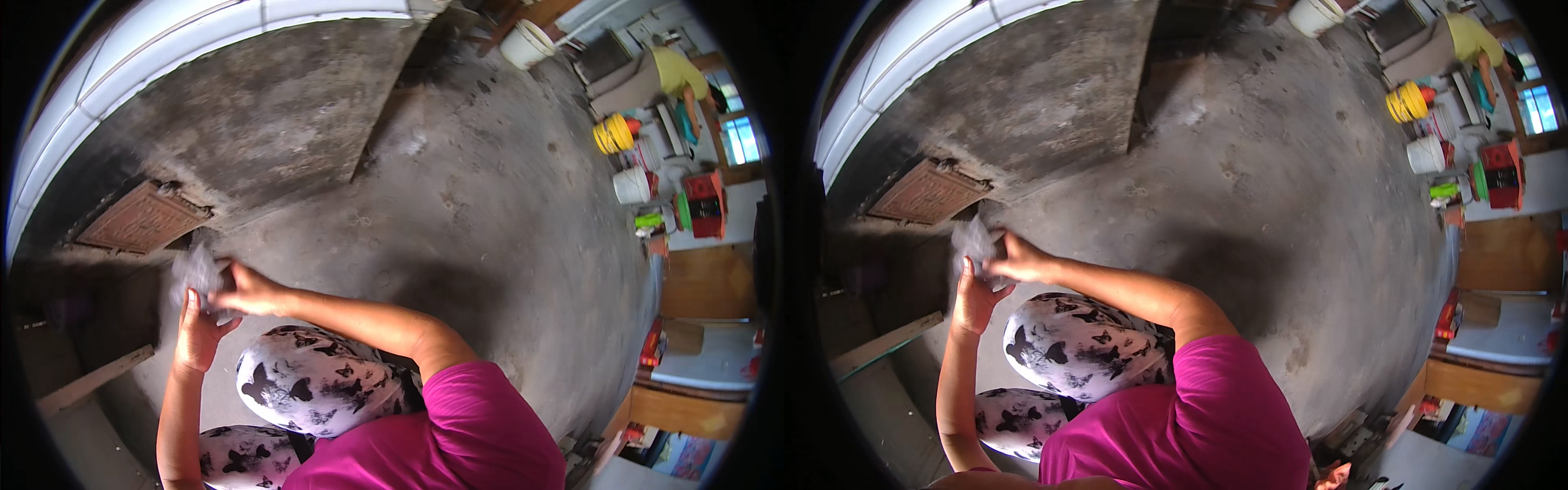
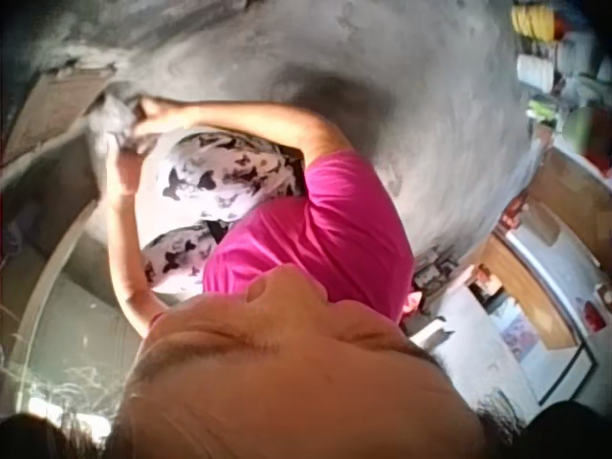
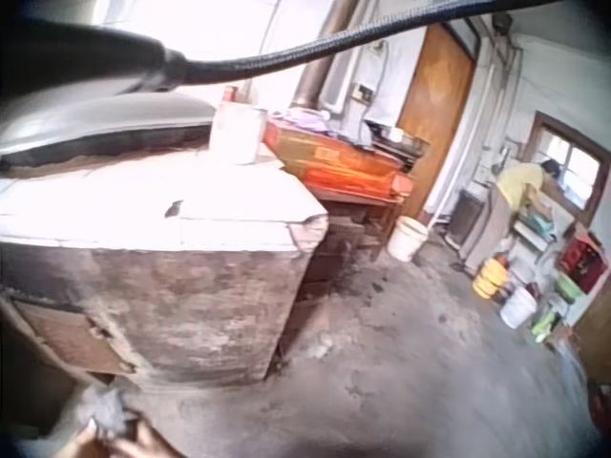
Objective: The person wipes the tiled wall and countertop with a cloth, then cleans the large metal lid and the lower parts of the stove. They also wipe the floor near the stove and handle a small bottle and a metal container during the cleaning process.
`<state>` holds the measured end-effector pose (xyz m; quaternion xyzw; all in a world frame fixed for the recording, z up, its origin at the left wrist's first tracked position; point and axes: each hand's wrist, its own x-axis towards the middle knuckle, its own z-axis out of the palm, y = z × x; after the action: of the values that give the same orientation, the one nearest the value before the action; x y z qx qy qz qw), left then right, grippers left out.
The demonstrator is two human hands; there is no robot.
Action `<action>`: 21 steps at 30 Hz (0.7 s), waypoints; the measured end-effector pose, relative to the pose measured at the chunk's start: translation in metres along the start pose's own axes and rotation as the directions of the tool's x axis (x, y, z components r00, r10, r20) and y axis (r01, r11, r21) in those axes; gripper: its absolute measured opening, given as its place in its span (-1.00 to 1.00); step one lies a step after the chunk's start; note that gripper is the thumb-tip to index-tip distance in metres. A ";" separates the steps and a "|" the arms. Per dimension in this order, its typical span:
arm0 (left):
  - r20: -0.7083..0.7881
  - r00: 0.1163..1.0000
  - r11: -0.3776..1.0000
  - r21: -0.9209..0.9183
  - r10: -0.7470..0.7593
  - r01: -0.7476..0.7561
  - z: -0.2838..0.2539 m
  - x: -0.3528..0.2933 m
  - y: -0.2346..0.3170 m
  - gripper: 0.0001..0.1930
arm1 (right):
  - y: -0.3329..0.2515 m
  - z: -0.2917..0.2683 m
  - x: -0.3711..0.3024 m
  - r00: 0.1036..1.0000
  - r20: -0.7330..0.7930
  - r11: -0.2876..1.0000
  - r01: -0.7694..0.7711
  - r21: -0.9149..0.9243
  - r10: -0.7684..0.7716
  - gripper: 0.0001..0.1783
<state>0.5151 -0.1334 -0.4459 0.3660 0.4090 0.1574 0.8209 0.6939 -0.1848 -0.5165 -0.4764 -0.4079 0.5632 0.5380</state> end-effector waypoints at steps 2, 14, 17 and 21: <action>-0.050 0.994 0.994 0.042 0.099 -0.097 0.004 0.005 -0.004 -0.48 | -0.047 -0.009 -0.006 0.975 0.222 0.843 0.126 -0.523 -0.008 -0.42; 0.388 0.868 0.268 0.840 0.310 -0.471 0.111 -0.007 0.074 -0.40 | -0.054 -0.034 -0.048 0.974 -0.225 0.918 0.065 0.392 0.027 -0.27; 0.483 0.697 -0.048 0.838 0.530 -0.544 0.117 -0.014 0.110 -0.48 | -0.096 -0.035 -0.032 0.543 -0.374 0.653 0.533 -0.538 -0.751 -0.35; 0.349 0.667 0.267 0.720 0.659 -0.640 0.108 -0.015 0.130 -0.67 | -0.132 -0.086 0.007 0.393 0.148 -0.049 0.252 -0.967 -0.907 -0.32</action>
<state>0.5961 -0.1036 -0.2996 0.8239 0.2548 0.2810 0.4211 0.8066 -0.1712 -0.4077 -0.5722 -0.6295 -0.2664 0.4531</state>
